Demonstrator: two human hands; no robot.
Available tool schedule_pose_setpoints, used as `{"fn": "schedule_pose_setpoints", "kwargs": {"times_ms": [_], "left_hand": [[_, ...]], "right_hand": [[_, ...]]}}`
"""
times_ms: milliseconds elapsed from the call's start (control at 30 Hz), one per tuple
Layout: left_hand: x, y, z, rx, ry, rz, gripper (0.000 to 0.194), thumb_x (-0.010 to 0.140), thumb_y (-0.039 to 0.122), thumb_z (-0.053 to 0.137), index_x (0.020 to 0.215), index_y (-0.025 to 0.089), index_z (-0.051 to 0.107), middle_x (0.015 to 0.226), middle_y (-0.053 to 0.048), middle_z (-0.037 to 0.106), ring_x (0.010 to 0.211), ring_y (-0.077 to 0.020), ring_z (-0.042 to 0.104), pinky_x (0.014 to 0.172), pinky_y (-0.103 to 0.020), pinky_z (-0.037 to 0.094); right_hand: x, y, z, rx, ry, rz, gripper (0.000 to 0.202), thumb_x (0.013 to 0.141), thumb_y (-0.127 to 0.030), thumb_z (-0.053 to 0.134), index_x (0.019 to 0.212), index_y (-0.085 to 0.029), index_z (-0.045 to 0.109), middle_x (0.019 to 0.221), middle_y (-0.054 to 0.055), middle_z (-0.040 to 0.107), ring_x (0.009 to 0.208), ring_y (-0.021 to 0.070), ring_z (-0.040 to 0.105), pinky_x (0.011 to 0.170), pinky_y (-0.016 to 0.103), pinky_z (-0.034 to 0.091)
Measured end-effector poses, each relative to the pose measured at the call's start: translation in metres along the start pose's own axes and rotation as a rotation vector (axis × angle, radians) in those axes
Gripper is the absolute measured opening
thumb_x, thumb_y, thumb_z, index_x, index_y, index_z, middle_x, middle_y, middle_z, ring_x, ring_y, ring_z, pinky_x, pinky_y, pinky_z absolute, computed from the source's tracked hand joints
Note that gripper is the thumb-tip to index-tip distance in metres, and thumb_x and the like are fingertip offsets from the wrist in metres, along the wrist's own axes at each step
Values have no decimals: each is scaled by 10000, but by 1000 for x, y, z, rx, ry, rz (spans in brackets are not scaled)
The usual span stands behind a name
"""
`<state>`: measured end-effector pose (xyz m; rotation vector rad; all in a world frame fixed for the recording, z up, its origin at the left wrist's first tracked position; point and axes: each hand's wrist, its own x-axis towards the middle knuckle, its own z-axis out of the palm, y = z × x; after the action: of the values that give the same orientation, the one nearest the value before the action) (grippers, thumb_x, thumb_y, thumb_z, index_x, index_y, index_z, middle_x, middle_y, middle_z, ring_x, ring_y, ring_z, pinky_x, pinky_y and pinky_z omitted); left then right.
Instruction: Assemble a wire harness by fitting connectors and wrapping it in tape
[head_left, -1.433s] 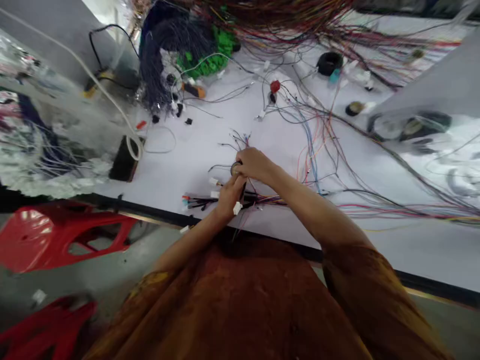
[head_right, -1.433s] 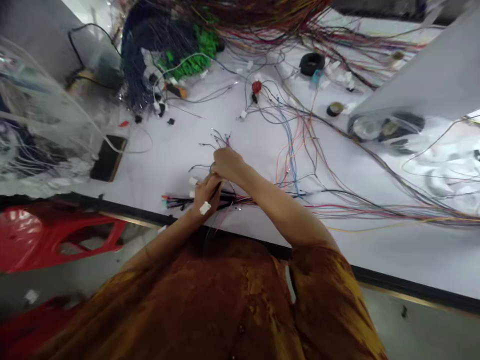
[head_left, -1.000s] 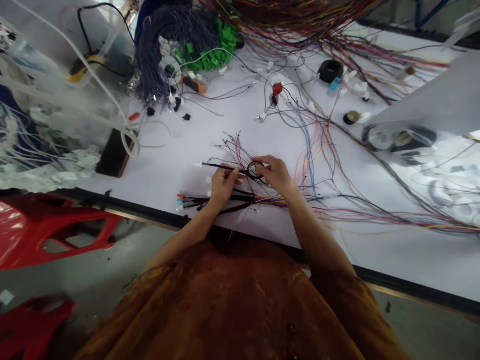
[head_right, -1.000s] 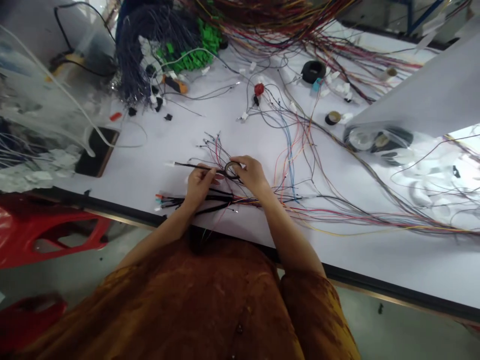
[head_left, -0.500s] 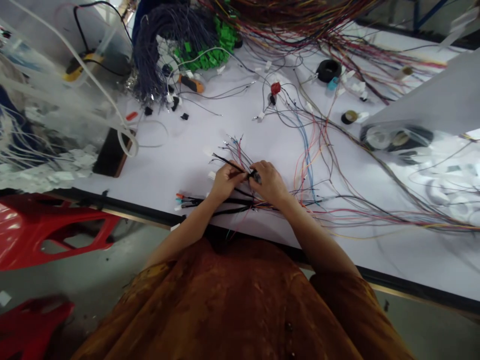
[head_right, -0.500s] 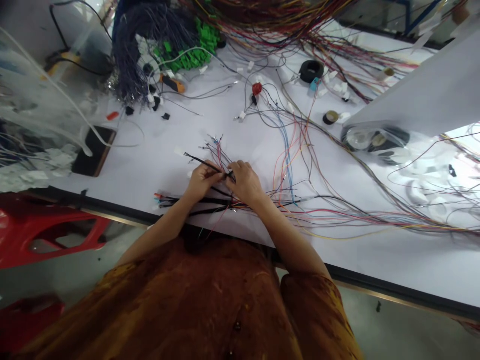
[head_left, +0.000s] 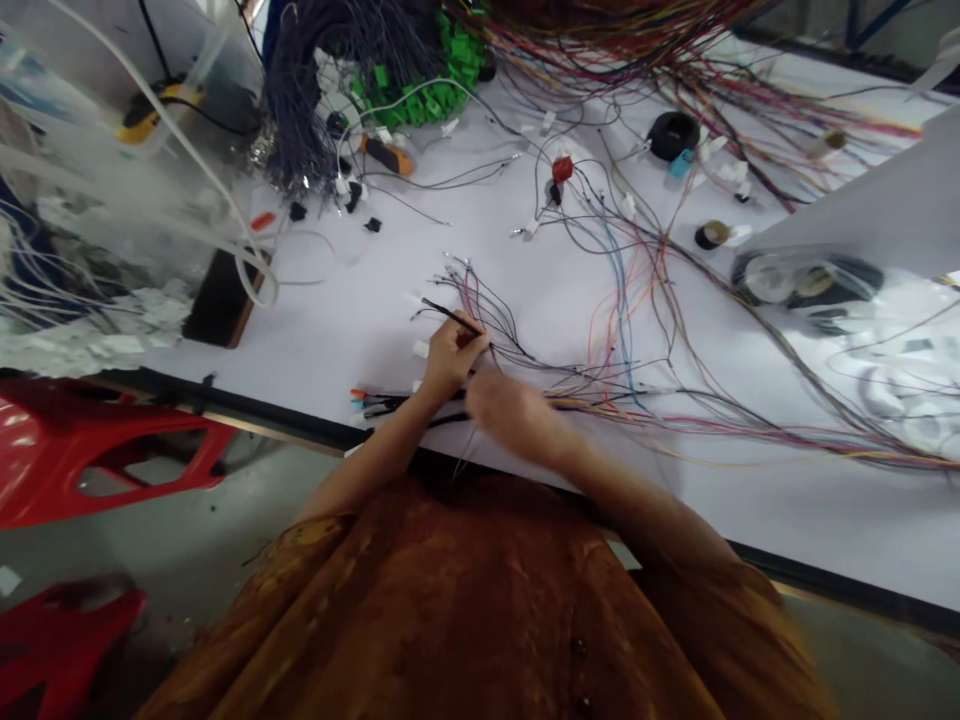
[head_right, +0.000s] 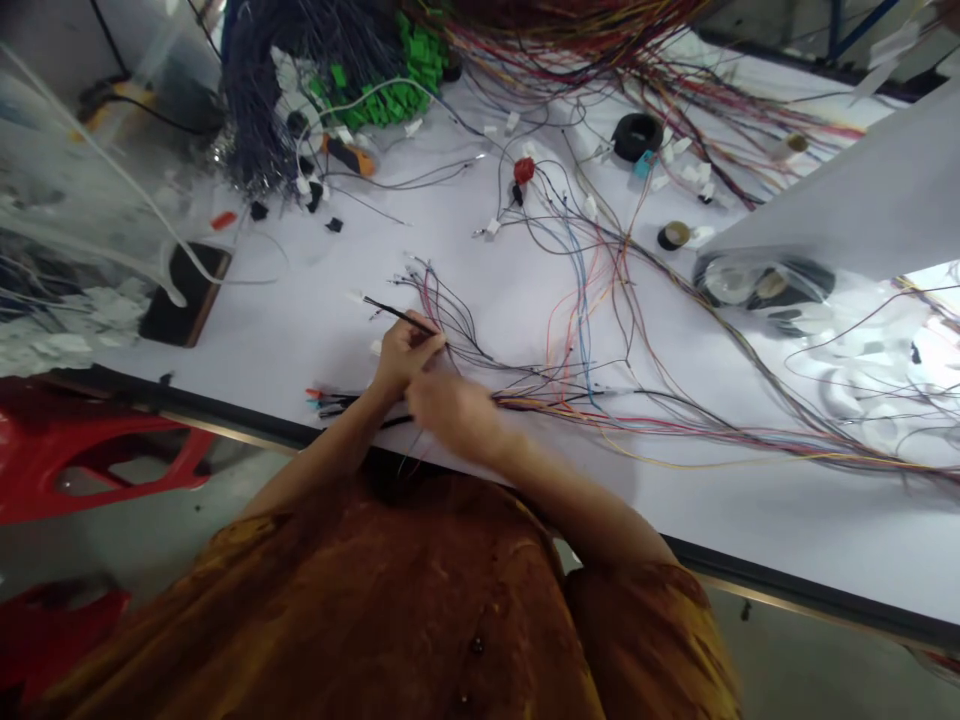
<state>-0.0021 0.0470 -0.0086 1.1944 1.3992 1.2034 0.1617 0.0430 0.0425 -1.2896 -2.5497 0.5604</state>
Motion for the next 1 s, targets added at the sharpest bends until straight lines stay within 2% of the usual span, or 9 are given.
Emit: {"fn": "schedule_pose_setpoints", "kwargs": {"times_ms": [133,200,267,367,433,567,733,900,1000], "left_hand": [[-1,8,-7,-174,-133,-132,308,806,462,681,824,164,604,808,-53,723,687,-147,691,707,-296,578],[-3,11,-10,-196,-152,-146,387,825,542,642,848,157,621,849,-77,734,711,-155,709,723,-304,589],[-4,14,-12,-195,-172,-144,428,820,579,637,873,154,627,833,-75,728,724,-165,719,736,-311,594],[-5,16,-14,-158,-160,-110,426,813,584,644,876,165,609,757,-39,696,700,-167,713,731,-315,591],[-5,16,-15,-62,-94,-39,383,823,554,645,848,173,614,749,-26,679,682,-157,693,704,-293,575],[-4,16,-16,116,-3,65,320,852,486,629,777,176,652,744,-26,672,710,-152,659,697,-261,539],[-3,14,-17,-122,-53,-144,367,832,529,641,812,163,647,709,-27,691,626,-145,668,681,-282,579],[-2,14,-18,-269,-91,-236,403,821,561,652,813,158,660,823,-63,731,736,-158,709,760,-316,601],[-1,13,-17,-307,-105,-173,404,812,566,662,840,163,666,874,-65,732,804,-164,713,809,-337,594]], "right_hand": [[12,57,-19,-81,204,307,244,869,-375,639,830,-136,670,924,121,624,895,234,571,812,381,506],[17,71,-25,-76,290,364,247,819,-390,711,851,-148,677,1003,146,627,989,290,559,873,443,457],[21,67,-23,39,289,273,210,897,-363,615,881,-167,690,1004,122,637,980,263,562,882,412,430],[24,43,-6,290,99,89,210,944,-303,531,885,-187,695,820,43,630,785,174,568,750,300,428],[24,27,10,307,37,52,172,927,-283,558,876,-180,686,792,26,616,744,157,560,695,272,409],[19,8,30,114,115,130,146,935,-240,529,933,-177,660,952,63,628,811,170,573,669,271,389],[10,0,30,4,89,123,226,974,-239,462,1036,-199,676,989,72,615,813,164,566,664,266,400],[5,7,25,259,263,93,242,978,-305,484,987,-216,709,939,58,621,803,147,567,729,264,458],[13,16,21,462,330,122,233,956,-324,529,934,-198,725,874,46,616,762,142,569,695,268,468]]}}
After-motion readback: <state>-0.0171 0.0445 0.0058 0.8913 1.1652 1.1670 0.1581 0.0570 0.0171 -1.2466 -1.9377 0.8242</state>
